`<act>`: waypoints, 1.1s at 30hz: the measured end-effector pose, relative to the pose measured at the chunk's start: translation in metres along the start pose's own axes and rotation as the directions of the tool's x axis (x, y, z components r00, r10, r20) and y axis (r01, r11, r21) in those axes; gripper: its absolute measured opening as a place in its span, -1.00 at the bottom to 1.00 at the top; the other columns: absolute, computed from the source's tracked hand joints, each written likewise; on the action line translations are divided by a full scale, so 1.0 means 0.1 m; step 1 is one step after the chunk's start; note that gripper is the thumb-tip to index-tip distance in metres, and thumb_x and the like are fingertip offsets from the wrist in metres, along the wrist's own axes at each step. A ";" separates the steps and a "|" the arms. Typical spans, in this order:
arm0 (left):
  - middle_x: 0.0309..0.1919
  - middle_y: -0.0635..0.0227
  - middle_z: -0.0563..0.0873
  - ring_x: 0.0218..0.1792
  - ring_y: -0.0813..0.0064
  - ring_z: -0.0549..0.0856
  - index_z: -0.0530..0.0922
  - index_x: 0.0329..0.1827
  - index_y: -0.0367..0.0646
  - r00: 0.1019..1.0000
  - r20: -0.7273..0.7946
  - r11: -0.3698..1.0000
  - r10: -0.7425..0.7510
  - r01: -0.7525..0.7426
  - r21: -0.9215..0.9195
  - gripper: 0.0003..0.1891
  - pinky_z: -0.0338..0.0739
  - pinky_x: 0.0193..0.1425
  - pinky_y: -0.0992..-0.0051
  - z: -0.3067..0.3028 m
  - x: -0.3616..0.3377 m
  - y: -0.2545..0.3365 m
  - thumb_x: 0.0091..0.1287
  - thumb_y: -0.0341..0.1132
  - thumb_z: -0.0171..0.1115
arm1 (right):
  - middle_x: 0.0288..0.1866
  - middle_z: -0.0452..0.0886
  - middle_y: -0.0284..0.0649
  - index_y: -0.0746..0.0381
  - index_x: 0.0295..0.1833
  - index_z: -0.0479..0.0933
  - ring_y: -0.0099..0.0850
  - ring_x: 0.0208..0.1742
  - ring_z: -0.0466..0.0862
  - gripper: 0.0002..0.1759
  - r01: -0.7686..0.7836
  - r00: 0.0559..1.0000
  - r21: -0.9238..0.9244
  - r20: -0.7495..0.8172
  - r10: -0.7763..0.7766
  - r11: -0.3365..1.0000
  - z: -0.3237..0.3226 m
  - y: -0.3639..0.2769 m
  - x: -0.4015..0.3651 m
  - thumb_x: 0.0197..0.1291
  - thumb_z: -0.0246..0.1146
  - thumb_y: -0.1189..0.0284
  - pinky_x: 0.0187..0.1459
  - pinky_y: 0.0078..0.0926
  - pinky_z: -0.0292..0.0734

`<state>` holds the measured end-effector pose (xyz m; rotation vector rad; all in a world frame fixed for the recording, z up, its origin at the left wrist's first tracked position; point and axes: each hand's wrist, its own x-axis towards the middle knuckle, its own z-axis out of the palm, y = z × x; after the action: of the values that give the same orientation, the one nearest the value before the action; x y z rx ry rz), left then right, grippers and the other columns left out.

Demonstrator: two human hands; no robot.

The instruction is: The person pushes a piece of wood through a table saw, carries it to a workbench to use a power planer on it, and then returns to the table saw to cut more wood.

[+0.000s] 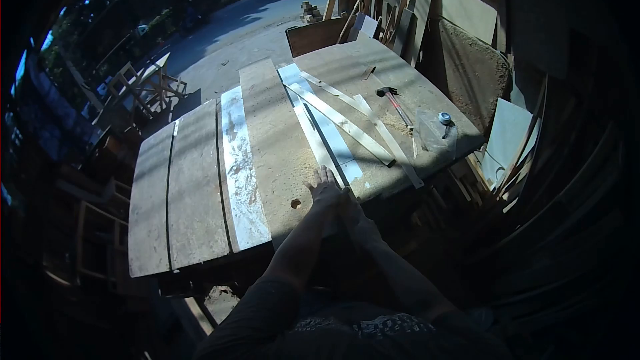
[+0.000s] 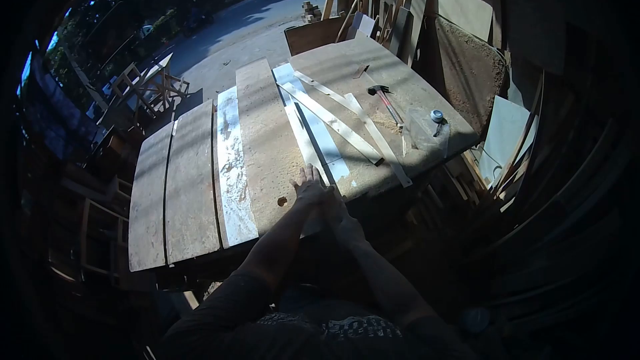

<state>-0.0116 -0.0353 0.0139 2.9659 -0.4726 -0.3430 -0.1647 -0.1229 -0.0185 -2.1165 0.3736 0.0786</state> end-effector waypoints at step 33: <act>0.59 0.35 -0.22 0.57 0.04 -0.27 -0.08 0.57 -0.15 0.998 0.045 0.999 -0.033 0.033 -0.010 -0.03 -0.39 0.50 -0.21 -0.14 -0.15 0.08 0.26 0.33 -0.07 | -0.01 0.50 0.00 0.29 0.21 0.36 0.08 0.00 0.53 -0.28 0.181 0.851 -0.496 -0.354 -0.388 0.849 0.15 -0.02 0.11 0.14 0.22 -0.05 -0.03 0.06 0.45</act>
<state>-0.0241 -0.0371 0.0319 2.9643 -0.4260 -0.4153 -0.1526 -0.1119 -0.0267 -2.6273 0.3089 -0.5644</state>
